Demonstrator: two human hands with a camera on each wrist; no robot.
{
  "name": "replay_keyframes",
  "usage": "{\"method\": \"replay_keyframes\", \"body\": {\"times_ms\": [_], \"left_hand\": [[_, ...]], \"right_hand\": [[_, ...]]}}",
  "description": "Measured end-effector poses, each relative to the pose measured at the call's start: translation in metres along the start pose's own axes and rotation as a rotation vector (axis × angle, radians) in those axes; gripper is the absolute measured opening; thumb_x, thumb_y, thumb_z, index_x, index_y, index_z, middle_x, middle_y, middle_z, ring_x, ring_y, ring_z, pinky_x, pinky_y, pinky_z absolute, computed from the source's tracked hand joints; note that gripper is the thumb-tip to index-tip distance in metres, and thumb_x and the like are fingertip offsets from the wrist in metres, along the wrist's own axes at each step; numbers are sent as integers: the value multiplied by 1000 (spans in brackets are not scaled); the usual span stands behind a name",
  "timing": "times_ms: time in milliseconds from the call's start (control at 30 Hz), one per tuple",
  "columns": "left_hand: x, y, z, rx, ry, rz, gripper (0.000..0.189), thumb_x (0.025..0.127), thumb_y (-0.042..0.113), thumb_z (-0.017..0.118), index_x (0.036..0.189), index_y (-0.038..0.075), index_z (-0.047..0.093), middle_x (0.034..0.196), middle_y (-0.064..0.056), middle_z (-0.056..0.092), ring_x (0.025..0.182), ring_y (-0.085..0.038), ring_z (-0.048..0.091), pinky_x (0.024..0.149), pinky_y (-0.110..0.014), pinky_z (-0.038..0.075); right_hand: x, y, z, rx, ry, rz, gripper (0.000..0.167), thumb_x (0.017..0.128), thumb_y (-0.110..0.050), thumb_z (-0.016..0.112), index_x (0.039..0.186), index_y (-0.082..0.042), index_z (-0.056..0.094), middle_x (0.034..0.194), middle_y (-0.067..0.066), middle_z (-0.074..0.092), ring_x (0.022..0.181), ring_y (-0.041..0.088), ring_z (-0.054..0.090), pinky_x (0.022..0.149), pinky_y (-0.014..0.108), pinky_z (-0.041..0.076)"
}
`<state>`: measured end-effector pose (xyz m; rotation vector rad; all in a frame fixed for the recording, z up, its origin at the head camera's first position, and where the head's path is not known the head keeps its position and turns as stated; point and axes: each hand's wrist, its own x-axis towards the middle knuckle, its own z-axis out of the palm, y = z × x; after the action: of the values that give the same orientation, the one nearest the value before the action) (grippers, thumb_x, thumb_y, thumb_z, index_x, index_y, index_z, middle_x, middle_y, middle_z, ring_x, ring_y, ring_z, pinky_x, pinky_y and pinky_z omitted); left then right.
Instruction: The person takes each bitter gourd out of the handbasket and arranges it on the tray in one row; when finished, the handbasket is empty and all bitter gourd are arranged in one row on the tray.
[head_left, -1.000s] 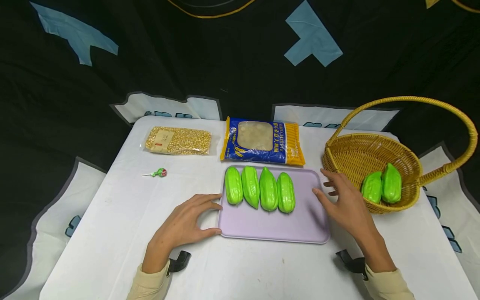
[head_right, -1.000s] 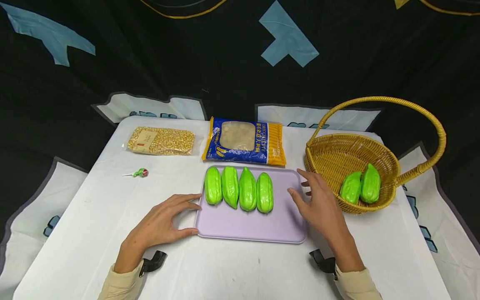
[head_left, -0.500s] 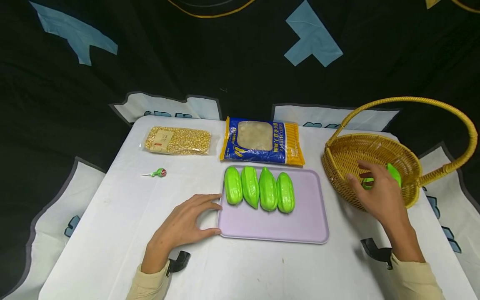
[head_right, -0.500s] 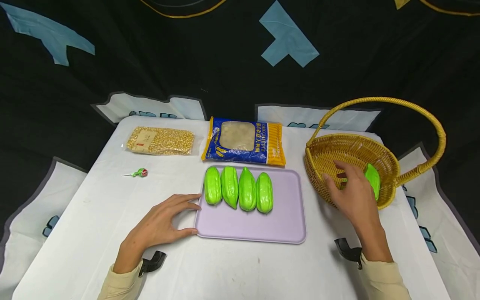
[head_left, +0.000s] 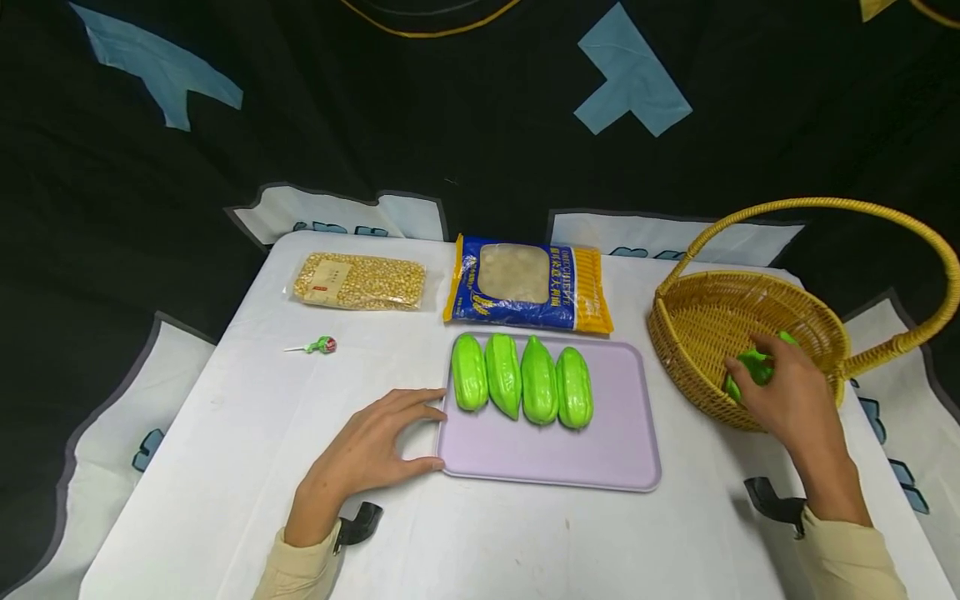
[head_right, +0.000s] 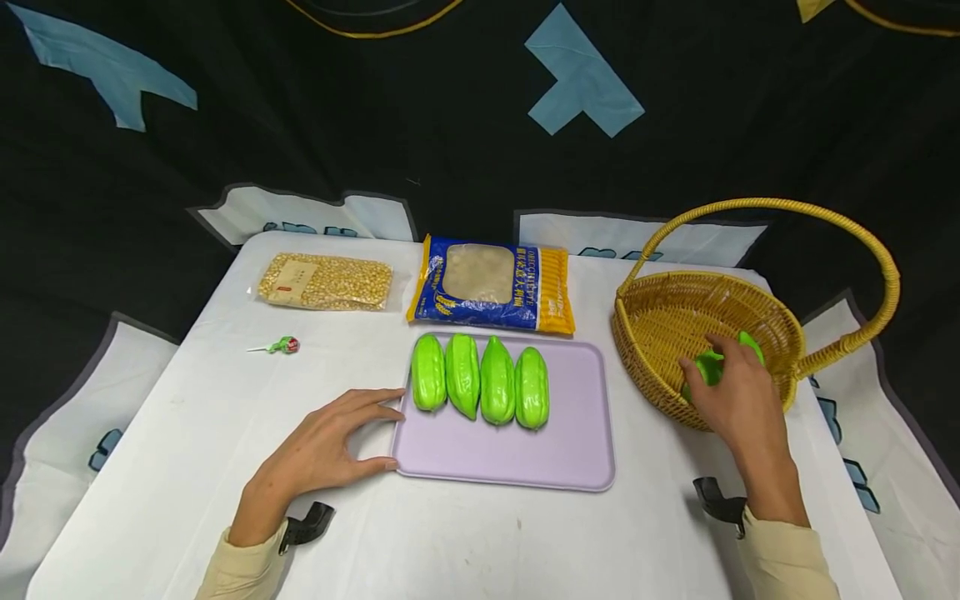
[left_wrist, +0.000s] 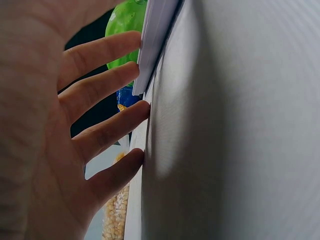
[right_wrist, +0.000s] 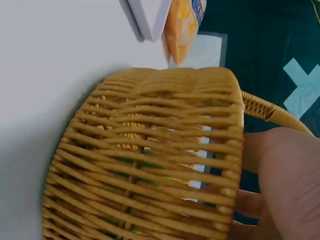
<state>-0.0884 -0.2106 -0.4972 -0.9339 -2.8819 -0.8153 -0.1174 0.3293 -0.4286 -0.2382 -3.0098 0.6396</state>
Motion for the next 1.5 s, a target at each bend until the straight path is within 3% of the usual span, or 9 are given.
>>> {"method": "replay_keyframes", "body": {"times_ms": [300,567,933,1200,1500], "left_hand": [[0,1,1,8,2,-8,59,80,56,92,127,25,76,158,7,58,143,-18,56,119,-44,49],[0,0,0,5,-1,-16,59,80,56,91,128,25,77,158,9,57,143,-16,56,119,-42,49],[0,0,0,0,12,-1,59,79,55,92,127,24,77,158,8,58,143,-18,56,119,-43,49],[1,0,1,-3,5,-1,60,80,56,92,128,24,76,159,8,57,143,-17,56,119,-43,49],[0,1,-1,-3,5,-4,60,79,55,93,128,24,77,158,5,59,143,-19,56,119,-44,48]], "right_hand": [[5,9,2,-42,-65,81,72,105,-40,66,153,9,44,148,46,39,121,59,45,93,77,50],[10,9,2,-19,-101,130,74,102,-35,73,153,11,44,138,45,43,108,54,47,79,64,53],[17,11,2,-35,-138,84,78,97,-36,79,149,13,46,145,48,41,119,62,46,94,78,48],[18,12,2,-25,-145,63,73,96,-33,78,146,13,50,139,45,47,108,55,49,80,63,54],[15,9,1,13,-66,46,72,97,-29,76,151,10,48,137,41,47,109,54,50,81,67,56]]}}
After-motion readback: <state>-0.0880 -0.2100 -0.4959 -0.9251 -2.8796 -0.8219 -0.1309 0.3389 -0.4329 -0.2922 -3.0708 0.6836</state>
